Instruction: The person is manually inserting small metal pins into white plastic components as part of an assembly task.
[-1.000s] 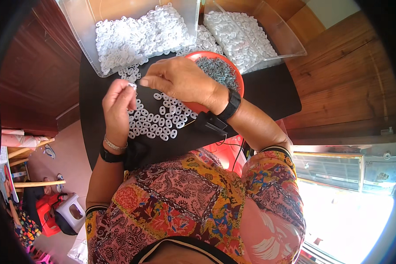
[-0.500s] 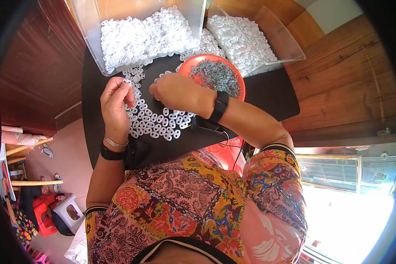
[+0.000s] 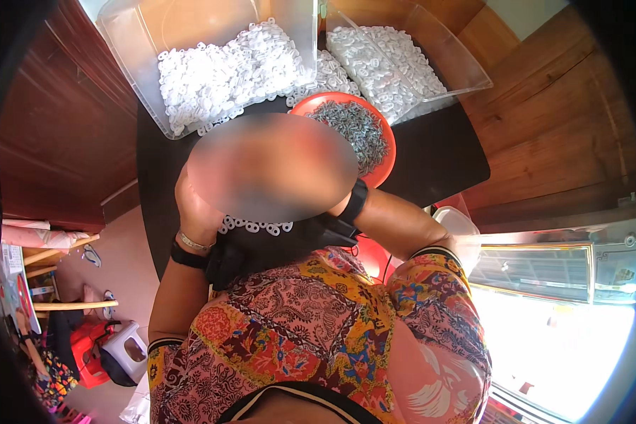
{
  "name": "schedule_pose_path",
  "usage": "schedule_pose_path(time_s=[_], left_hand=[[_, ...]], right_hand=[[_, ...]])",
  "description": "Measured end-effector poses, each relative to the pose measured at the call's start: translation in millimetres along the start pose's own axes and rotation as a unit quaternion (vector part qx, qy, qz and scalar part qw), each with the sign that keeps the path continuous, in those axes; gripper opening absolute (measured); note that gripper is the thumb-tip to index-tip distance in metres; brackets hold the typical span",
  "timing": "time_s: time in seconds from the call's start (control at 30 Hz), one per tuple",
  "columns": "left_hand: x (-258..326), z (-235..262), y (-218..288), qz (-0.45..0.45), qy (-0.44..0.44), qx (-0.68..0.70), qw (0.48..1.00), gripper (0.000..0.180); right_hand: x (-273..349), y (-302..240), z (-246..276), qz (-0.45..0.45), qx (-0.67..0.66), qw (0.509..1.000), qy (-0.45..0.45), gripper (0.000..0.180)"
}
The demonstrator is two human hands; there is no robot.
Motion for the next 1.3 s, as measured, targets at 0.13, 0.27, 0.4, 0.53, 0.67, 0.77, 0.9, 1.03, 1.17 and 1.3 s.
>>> schedule_pose_path(time_s=[0.13,0.27,0.4,0.53,0.67,0.77,0.9,1.03,1.17,1.3], left_hand=[[-2.3,3.9,-1.4,-0.012,0.04,-0.042,0.998,0.014],[2.2,2.6,4.6,-0.062,0.061,-0.211,0.974,0.016],[4.9,-2.6,6.4,-0.085,0.05,-0.257,0.961,0.015],[6.5,-4.9,10.5,-0.109,0.062,-0.22,0.967,0.018],[8.5,-10.1,4.9,-0.048,0.03,-0.175,0.983,0.018],[9.6,-13.3,-2.4,0.008,-0.005,-0.15,0.989,0.017],[8.1,-20.2,1.7,-0.022,0.005,-0.099,0.995,0.016],[6.2,-14.3,2.5,-0.044,-0.015,-0.088,0.995,0.016],[6.1,-10.5,0.3,-0.028,-0.008,-0.093,0.995,0.016],[6.4,-9.2,3.8,-0.026,0.013,-0.076,0.997,0.016]], right_hand=[[1.9,-12.3,-3.9,0.205,0.238,0.949,0.027,0.013],[5.4,-22.6,-7.2,0.194,0.347,0.915,0.062,0.012],[5.8,-17.1,-2.8,0.156,0.354,0.92,0.067,0.01],[4.7,-4.1,5.8,0.06,0.104,0.989,0.084,0.01],[3.0,5.9,13.2,0.051,-0.091,0.992,0.077,0.014],[2.0,7.2,16.5,0.05,-0.106,0.987,0.112,0.016],[2.4,8.5,12.3,0.046,-0.173,0.982,0.067,0.016],[0.7,7.5,10.4,0.054,-0.151,0.985,0.064,0.015],[2.1,10.2,14.5,0.017,-0.107,0.99,0.092,0.013],[5.8,11.8,18.5,-0.013,-0.037,0.993,0.113,0.012]])
Point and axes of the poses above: each hand's wrist, its own x-axis away from the middle knuckle, its own z-axis out of the back of the hand, y = z × x, the point moved 5 cm from there along -x, towards the middle knuckle, and after that the axes turned 14 degrees about -x, right-handed, at the moved point
